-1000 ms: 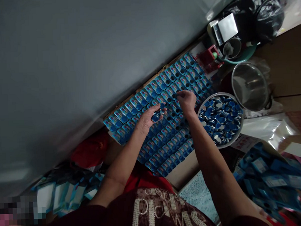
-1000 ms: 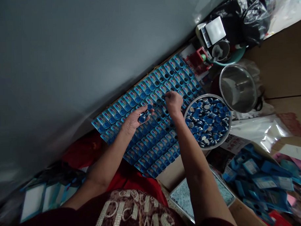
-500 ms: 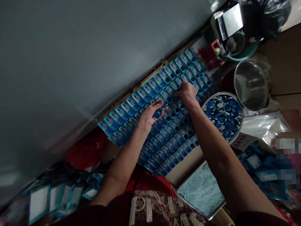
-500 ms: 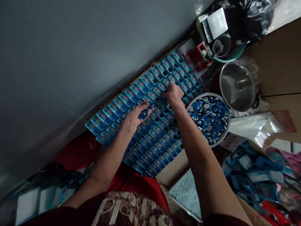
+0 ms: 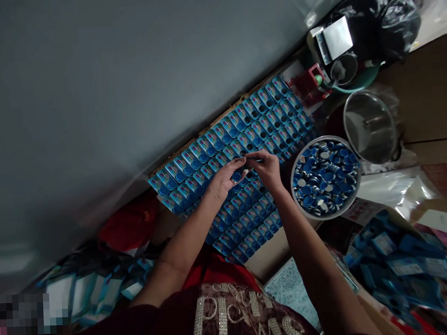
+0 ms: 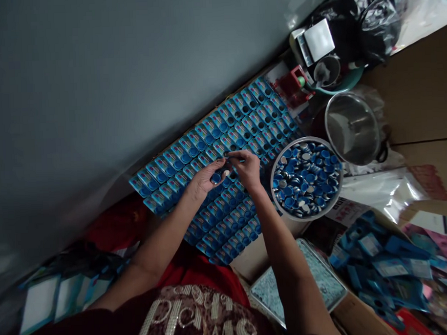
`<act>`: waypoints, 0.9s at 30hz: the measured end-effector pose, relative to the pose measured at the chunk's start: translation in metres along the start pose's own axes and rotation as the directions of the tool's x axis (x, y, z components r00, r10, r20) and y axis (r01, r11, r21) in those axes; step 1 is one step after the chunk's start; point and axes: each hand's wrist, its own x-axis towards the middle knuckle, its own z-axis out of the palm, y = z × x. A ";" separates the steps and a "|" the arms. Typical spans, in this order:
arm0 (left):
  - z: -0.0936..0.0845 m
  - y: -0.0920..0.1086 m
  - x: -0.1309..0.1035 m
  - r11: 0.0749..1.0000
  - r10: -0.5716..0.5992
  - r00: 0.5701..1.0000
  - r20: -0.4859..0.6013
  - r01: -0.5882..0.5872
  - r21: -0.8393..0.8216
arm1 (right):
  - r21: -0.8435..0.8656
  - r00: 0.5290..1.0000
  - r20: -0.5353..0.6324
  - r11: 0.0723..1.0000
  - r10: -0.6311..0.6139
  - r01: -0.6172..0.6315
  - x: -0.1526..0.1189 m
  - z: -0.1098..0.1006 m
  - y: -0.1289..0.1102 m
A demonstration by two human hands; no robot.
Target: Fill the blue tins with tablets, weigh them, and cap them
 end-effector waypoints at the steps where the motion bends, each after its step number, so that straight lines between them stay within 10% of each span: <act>1: 0.000 0.000 -0.003 1.000 0.012 1.000 -0.002 -0.012 0.000 | -0.048 0.999 -0.043 0.999 0.019 -0.021 0.006 0.000 0.003; 9: -0.009 0.016 -0.024 0.994 0.060 0.994 0.093 -0.052 -0.093 | -0.606 0.997 -0.055 0.792 0.053 -0.076 0.071 0.005 -0.004; 16: -0.019 0.016 -0.012 0.983 0.146 0.971 0.190 -0.121 -0.136 | -0.692 0.991 -0.046 0.712 0.125 -0.122 0.102 0.003 -0.001; 27: -0.039 0.004 -0.016 0.986 0.161 0.975 0.153 -0.152 -0.072 | -0.241 0.947 0.163 0.919 -0.278 0.312 -0.021 0.006 -0.018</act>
